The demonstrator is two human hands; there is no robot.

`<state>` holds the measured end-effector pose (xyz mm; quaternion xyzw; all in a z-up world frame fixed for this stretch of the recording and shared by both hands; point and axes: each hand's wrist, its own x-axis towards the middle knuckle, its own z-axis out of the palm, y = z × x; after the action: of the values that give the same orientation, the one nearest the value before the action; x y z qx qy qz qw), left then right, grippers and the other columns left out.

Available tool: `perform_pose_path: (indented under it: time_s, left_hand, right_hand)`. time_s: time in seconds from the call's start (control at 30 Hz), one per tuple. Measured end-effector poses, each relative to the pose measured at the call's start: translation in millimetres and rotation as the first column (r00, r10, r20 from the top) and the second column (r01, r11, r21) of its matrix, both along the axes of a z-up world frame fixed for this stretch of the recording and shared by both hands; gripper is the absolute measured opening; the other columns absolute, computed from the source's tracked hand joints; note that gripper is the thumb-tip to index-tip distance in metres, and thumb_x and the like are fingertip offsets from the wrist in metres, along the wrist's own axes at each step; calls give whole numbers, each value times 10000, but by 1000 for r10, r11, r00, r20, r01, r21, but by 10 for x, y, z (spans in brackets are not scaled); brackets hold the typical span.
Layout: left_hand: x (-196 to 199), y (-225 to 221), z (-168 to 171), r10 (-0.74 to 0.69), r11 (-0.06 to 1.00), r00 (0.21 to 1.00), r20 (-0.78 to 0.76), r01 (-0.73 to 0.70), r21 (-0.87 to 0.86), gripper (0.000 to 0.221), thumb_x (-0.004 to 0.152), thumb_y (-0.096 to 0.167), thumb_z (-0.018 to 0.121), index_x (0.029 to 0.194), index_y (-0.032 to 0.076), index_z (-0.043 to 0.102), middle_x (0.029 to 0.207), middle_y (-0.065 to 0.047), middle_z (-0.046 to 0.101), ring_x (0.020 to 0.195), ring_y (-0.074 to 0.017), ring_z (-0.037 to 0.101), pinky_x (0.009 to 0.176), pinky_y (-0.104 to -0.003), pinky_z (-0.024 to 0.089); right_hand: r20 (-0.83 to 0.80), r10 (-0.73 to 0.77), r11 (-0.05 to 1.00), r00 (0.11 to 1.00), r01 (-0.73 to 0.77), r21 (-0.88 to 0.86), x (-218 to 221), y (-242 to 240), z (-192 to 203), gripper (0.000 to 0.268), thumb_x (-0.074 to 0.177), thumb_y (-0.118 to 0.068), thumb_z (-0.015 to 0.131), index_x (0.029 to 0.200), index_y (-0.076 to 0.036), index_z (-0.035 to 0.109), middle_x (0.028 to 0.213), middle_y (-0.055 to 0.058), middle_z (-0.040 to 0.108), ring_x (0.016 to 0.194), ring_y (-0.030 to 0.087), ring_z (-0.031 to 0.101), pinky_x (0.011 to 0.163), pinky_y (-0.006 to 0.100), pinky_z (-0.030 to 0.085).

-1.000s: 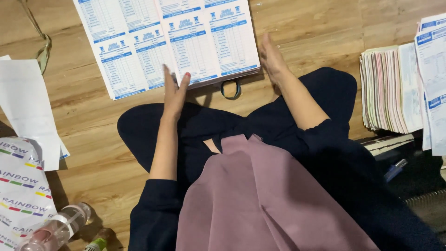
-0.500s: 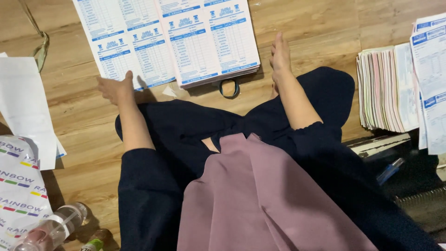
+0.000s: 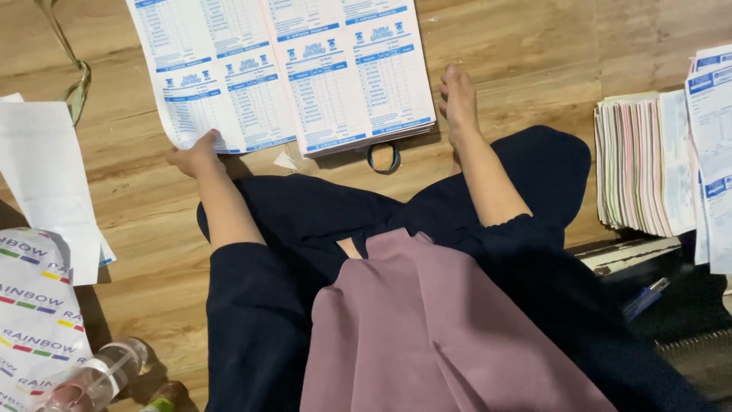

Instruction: Sorting through a large stack of printed paper forms and organizing them into separate piles on the floor.

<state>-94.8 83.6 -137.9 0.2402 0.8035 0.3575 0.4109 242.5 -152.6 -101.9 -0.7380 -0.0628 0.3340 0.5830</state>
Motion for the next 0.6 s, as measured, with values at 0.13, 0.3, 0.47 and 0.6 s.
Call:
perform_pose_path:
  time_s: [0.13,0.3,0.47,0.6]
  left_hand:
    - [20,34,-39,266,860,836,481,-431,274,593,560,-114,741,1095,-18,504,1052,-186,642,874,-286,658,742,-422,597]
    - [-67,76,159,-97,508,959,-268,279,815,215,745,117,609,910,-18,637,894,-176,700,818,-277,673,712,-357,520]
    - [143,-205,1555,-259,24,785,-563,588,809,156,928,124,511,963,1,600,894,-123,662,819,-248,651,681,-346,530]
    - [240,-502,2234,-445,-264,671,-593,535,803,135,916,-37,459,957,-60,585,933,-194,613,909,-356,626,822,-420,514]
  right_hand:
    - [9,-68,998,998,68,-17,106,-9,-154,445,803,-484,437,1070,-141,530,1031,14,536,868,72,498,652,187,417]
    - [432,39,997,901,-66,47,-7,-15,22,276,892,-227,457,1101,-79,561,1109,70,590,1054,171,534,910,270,410]
    - [802,167,964,574,-267,-9,-186,-48,361,288,936,-225,407,1138,-55,521,1175,124,512,1115,254,453,866,349,377]
    - [875,169,920,454,-391,25,-281,27,479,334,952,-273,403,1207,-62,452,1198,127,507,1161,287,431,971,441,355]
